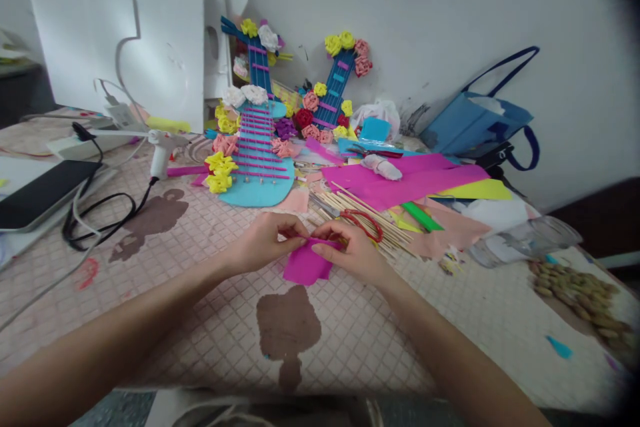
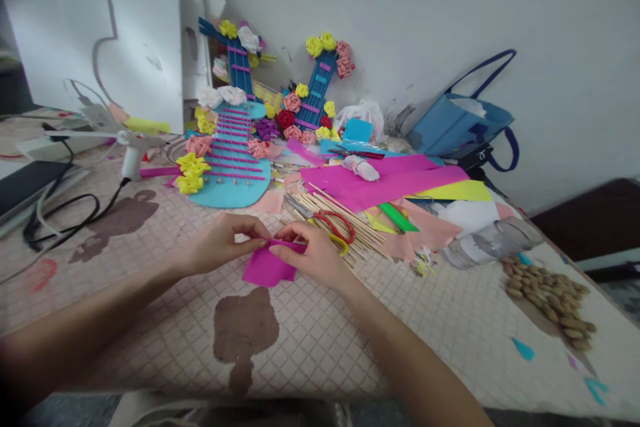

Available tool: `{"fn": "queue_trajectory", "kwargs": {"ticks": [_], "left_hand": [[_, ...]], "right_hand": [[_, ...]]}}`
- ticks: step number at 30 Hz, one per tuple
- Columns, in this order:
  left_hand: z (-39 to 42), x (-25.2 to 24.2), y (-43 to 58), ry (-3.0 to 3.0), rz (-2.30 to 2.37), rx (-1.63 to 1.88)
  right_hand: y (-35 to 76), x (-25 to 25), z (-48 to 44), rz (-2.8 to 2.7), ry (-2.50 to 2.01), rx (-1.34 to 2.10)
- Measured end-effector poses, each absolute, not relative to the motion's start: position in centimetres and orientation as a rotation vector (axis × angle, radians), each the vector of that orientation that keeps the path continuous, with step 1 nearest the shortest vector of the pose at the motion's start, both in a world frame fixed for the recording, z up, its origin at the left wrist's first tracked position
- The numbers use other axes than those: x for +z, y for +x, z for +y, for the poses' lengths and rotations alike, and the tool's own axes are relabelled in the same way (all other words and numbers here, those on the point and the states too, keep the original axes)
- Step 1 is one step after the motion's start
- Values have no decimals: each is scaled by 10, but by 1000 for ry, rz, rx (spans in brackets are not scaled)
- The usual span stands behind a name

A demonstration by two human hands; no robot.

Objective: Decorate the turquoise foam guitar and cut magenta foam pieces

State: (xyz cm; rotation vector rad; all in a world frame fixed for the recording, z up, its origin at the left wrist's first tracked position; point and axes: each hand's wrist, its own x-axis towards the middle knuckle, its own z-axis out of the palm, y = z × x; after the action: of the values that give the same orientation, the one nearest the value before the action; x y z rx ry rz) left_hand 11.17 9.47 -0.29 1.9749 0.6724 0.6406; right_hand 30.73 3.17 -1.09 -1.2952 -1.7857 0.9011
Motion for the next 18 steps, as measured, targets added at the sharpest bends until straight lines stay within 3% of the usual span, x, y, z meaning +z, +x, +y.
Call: {"fn": "queue_trajectory", "kwargs": {"ticks": [18], "left_hand": [[121,-7,98,1662,781,579]], "right_hand": [[339,-6,39,-1745,-1456,752]]}}
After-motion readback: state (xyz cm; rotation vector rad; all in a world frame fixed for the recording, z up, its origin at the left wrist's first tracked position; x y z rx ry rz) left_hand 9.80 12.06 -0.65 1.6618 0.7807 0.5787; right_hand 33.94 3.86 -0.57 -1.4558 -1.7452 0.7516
